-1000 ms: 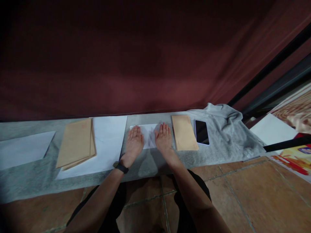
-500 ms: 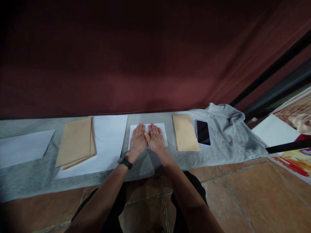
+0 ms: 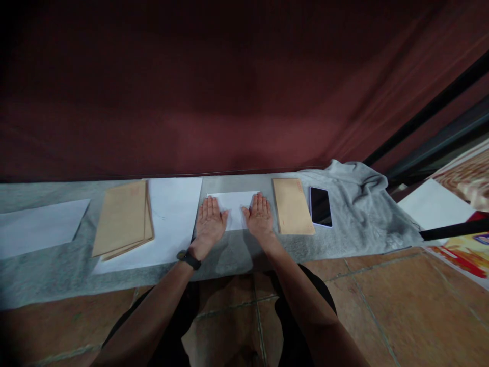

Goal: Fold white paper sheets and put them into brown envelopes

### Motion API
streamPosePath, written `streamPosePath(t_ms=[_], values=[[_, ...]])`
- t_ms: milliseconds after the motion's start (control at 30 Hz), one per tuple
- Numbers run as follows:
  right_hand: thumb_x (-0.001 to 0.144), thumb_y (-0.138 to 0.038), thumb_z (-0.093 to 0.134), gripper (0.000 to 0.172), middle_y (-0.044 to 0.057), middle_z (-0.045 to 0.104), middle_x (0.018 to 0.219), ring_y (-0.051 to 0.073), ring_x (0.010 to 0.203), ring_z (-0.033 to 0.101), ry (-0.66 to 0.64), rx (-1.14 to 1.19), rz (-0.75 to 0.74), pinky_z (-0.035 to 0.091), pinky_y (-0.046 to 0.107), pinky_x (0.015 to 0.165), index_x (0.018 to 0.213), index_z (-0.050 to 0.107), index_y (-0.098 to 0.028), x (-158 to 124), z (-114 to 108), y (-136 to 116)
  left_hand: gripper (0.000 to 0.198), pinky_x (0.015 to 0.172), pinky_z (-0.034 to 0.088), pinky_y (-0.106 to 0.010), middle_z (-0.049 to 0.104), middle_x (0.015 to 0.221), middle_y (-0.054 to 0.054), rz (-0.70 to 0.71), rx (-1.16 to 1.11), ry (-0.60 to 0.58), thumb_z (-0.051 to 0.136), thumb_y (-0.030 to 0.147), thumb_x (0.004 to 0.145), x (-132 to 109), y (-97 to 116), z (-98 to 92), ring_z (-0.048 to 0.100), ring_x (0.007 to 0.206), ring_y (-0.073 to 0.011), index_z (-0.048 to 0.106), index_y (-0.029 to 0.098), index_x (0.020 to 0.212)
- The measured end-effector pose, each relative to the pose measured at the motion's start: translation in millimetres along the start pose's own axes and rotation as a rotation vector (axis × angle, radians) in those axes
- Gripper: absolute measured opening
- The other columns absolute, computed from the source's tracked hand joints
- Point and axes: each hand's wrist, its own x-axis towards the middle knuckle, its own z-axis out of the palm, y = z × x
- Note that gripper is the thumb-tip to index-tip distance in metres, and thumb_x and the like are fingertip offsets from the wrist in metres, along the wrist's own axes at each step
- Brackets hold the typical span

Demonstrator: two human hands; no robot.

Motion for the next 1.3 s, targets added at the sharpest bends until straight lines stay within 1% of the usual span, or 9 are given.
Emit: streamPosePath(t_ms=[133, 233, 333, 433, 567, 733, 933, 1167, 1300], values=[[0.109, -0.05, 0.023, 0.076, 0.033, 0.034, 0.16, 0.039, 0.151, 0.036, 0.023, 0.038, 0.055, 0.033, 0.057, 0.121, 0.155, 0.034, 0.009, -4.2, -7.1, 2.7, 0.071, 0.127, 0.025, -0.054, 0.031, 0.164, -0.03, -0.015, -0.037, 0.045, 0.036, 0.041, 0.103, -5.3, -4.2, -0.7, 0.025, 0.156, -0.0357, 0.033, -0.007, 0.155], [0.109, -0.05, 0.021, 0.076, 0.031, 0.029, 0.164, 0.038, 0.155, 0.027, 0.011, 0.108, 0.055, 0.029, 0.059, 0.123, 0.156, 0.033, 0.007, -2.7, -18.4, 0.6, 0.068, 0.128, 0.023, -0.056, 0.028, 0.165, -0.029, 0.055, -0.068, 0.09, 0.033, 0.036, 0.104, -16.2, 2.0, -2.5, 0.018, 0.158, -0.0343, 0.029, -0.007, 0.156], [0.109, -0.049, 0.016, 0.07, 0.02, 0.027, 0.168, 0.029, 0.158, 0.021, -0.091, 0.244, -0.074, 0.025, 0.053, 0.127, 0.161, 0.029, -0.004, -2.9, -27.9, -9.4, 0.065, 0.129, 0.023, -0.054, 0.027, 0.166, -0.026, 0.213, -0.115, 0.051, 0.035, 0.031, 0.103, -33.3, 17.1, -1.9, 0.016, 0.159, -0.0319, 0.028, -0.003, 0.157], [0.109, -0.047, 0.011, 0.067, 0.013, 0.031, 0.168, 0.02, 0.158, 0.024, -0.247, 0.359, -0.193, 0.023, 0.045, 0.129, 0.163, 0.029, -0.012, -10.2, -29.9, -23.4, 0.065, 0.128, 0.026, -0.055, 0.029, 0.167, -0.023, 0.351, -0.141, -0.022, 0.038, 0.025, 0.1, -48.2, 30.7, 0.3, 0.019, 0.158, -0.0319, 0.026, 0.003, 0.16], [0.109, -0.047, 0.014, 0.066, 0.014, 0.031, 0.168, 0.02, 0.158, 0.022, -0.332, 0.337, -0.22, 0.017, 0.045, 0.131, 0.162, 0.031, -0.01, -22.0, -26.8, -30.9, 0.067, 0.128, 0.025, -0.054, 0.028, 0.168, -0.022, 0.36, -0.119, -0.073, 0.038, 0.019, 0.097, -53.2, 34.6, -0.8, 0.019, 0.158, -0.0307, 0.023, 0.005, 0.161], [0.109, -0.047, 0.013, 0.069, 0.018, 0.029, 0.168, 0.024, 0.158, 0.022, -0.269, 0.208, -0.181, 0.017, 0.047, 0.13, 0.159, 0.035, -0.005, -26.8, -25.0, -20.7, 0.062, 0.129, 0.022, -0.052, 0.031, 0.167, -0.02, 0.365, -0.099, -0.106, 0.034, 0.02, 0.099, -50.5, 29.0, -9.4, 0.019, 0.159, -0.0282, 0.029, 0.004, 0.159], [0.109, -0.049, 0.027, 0.07, 0.023, 0.028, 0.167, 0.031, 0.157, 0.024, -0.142, 0.094, -0.176, 0.025, 0.054, 0.125, 0.161, 0.028, -0.002, -33.4, -19.1, -5.2, 0.065, 0.13, 0.019, -0.049, 0.026, 0.169, -0.018, 0.284, -0.093, -0.12, 0.034, 0.034, 0.102, -51.7, 18.3, -16.7, 0.016, 0.159, -0.026, 0.026, 0.006, 0.16], [0.109, -0.052, 0.028, 0.075, 0.03, 0.03, 0.164, 0.035, 0.155, 0.027, -0.052, 0.026, -0.183, 0.03, 0.056, 0.121, 0.158, 0.03, 0.004, -38.9, -15.6, 11.1, 0.079, 0.13, 0.018, -0.048, 0.02, 0.169, -0.024, 0.181, -0.077, -0.109, 0.04, 0.051, 0.102, -50.7, 5.7, -17.6, 0.014, 0.16, -0.0306, 0.025, -0.001, 0.159], [0.108, -0.053, 0.029, 0.076, 0.03, 0.03, 0.164, 0.037, 0.154, 0.029, -0.046, 0.006, -0.168, 0.031, 0.056, 0.12, 0.157, 0.03, 0.006, -40.5, -17.4, 13.6, 0.08, 0.129, 0.018, -0.049, 0.02, 0.169, -0.024, 0.13, -0.058, -0.106, 0.039, 0.052, 0.103, -50.8, 2.9, -18.8, 0.016, 0.159, -0.0317, 0.023, -0.001, 0.16]])
